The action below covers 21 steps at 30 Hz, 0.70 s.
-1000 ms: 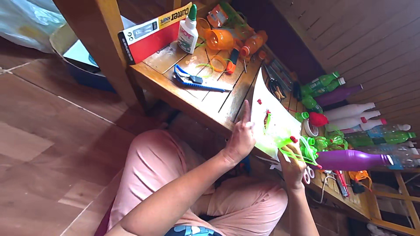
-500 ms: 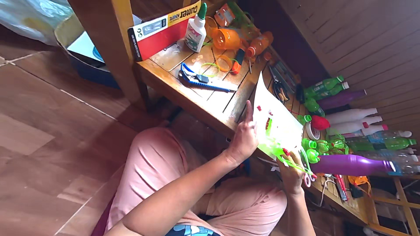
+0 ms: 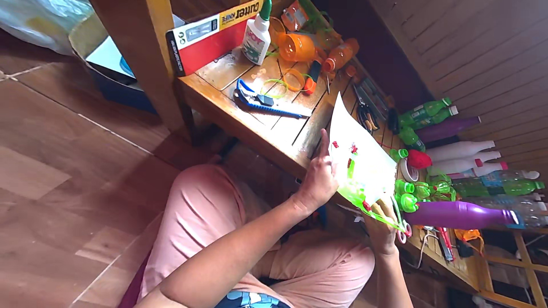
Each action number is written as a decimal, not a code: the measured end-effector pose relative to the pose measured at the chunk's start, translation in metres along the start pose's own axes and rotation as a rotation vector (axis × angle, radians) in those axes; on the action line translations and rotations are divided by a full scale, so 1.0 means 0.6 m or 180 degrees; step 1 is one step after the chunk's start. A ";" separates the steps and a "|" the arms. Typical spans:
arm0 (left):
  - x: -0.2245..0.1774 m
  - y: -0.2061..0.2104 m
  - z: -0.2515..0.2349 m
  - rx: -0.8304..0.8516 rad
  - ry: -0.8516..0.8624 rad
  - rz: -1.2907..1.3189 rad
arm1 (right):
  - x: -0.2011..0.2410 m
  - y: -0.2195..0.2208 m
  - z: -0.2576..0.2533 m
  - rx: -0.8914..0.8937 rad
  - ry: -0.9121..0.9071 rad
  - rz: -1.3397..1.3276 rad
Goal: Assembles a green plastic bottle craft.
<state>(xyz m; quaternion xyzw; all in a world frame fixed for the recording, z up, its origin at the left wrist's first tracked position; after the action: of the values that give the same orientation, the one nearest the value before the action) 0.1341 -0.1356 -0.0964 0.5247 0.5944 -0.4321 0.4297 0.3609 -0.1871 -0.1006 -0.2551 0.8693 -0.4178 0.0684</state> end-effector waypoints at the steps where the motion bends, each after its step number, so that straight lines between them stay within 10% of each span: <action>1: 0.000 -0.001 0.000 0.0004 -0.0004 0.0013 | 0.000 0.000 0.000 -0.0018 -0.0011 0.0009; 21: 0.003 -0.009 0.001 -0.0029 -0.0296 0.0420 | 0.011 -0.011 0.027 -0.0100 0.0062 -0.0176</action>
<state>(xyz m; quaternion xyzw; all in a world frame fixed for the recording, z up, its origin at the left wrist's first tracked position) 0.1288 -0.1361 -0.0980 0.5400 0.5400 -0.4241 0.4868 0.3633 -0.2051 -0.1057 -0.2759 0.8690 -0.4084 0.0443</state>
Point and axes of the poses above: each hand's wrist, its own z-axis away from the middle knuckle, its own y-axis out of the palm, x = y × z, the point moved 2 cm from there along -z, towards the middle knuckle, and after that the axes turned 8 degrees about y, right-handed, at the moved point
